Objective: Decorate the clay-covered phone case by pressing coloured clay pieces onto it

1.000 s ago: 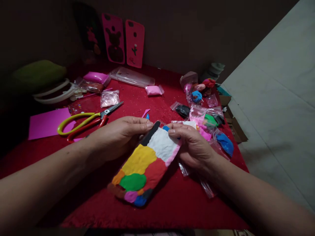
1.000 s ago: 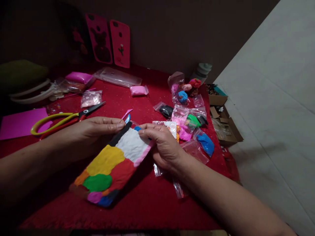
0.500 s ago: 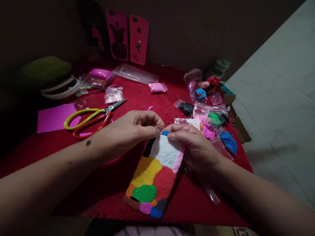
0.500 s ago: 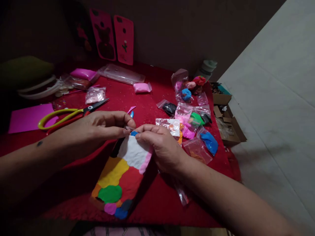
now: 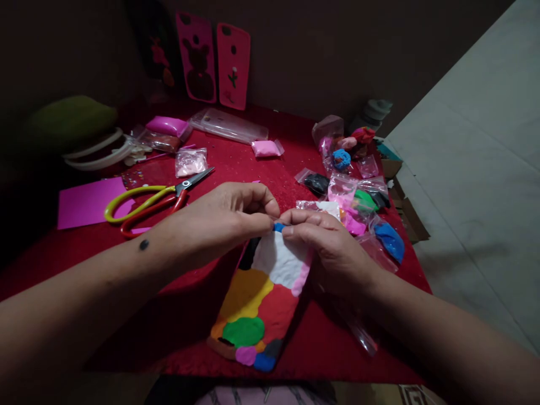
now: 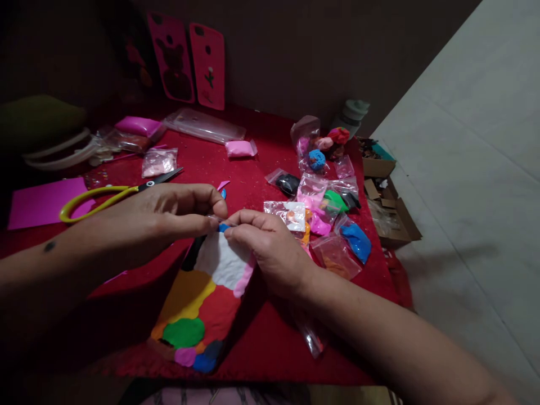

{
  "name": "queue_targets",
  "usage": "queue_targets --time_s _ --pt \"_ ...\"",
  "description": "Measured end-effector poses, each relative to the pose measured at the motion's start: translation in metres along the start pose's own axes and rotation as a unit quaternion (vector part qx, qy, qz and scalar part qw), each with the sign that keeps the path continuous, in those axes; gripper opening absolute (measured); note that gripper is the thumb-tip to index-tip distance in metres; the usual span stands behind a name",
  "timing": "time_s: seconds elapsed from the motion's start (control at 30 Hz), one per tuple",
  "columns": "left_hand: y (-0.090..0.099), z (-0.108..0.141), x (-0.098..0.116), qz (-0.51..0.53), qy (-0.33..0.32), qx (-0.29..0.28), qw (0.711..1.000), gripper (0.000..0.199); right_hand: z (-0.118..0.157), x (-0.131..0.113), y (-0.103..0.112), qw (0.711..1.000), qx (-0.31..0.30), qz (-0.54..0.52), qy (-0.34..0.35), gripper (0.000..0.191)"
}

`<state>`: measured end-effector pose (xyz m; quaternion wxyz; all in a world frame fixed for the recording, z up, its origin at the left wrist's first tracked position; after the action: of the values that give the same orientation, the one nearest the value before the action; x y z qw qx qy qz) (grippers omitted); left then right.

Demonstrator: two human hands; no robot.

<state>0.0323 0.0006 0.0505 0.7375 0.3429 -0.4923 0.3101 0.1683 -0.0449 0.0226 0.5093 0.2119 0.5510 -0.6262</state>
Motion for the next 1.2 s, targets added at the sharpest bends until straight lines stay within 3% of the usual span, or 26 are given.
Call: queue_targets --time_s 0.27,0.43,0.7,1.2 --pt "0.0051 0.0017 0.0004 -0.053 -0.022 -0.02 0.998 0.01 -0.0021 0.0007 -0.0001 1.0 -0.004 -0.001 0.001 0.003" --pt "0.0044 0.002 0.0022 -0.083 -0.023 -0.005 0.996 0.01 -0.001 -0.0001 -0.0004 1.0 -0.001 0.019 0.008 0.006" --pt "0.001 0.004 0.0046 -0.04 -0.02 0.002 0.999 0.01 -0.0025 -0.0001 -0.0012 0.999 -0.006 0.029 0.015 0.012" --pt "-0.0013 0.0083 -0.0007 -0.074 -0.033 -0.022 0.996 0.008 0.0002 -0.0063 0.0022 0.986 0.045 0.158 0.018 0.017"
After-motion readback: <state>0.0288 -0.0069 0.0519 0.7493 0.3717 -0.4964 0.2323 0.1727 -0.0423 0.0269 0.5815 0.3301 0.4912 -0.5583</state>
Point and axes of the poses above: each hand's wrist, its own z-axis away from the middle knuckle, its own y-axis out of the back of the hand, x = y × z, the point moved 3 cm from there along -z, towards the middle knuckle, and after that the axes turned 7 degrees about -z, right-handed, at the moved point
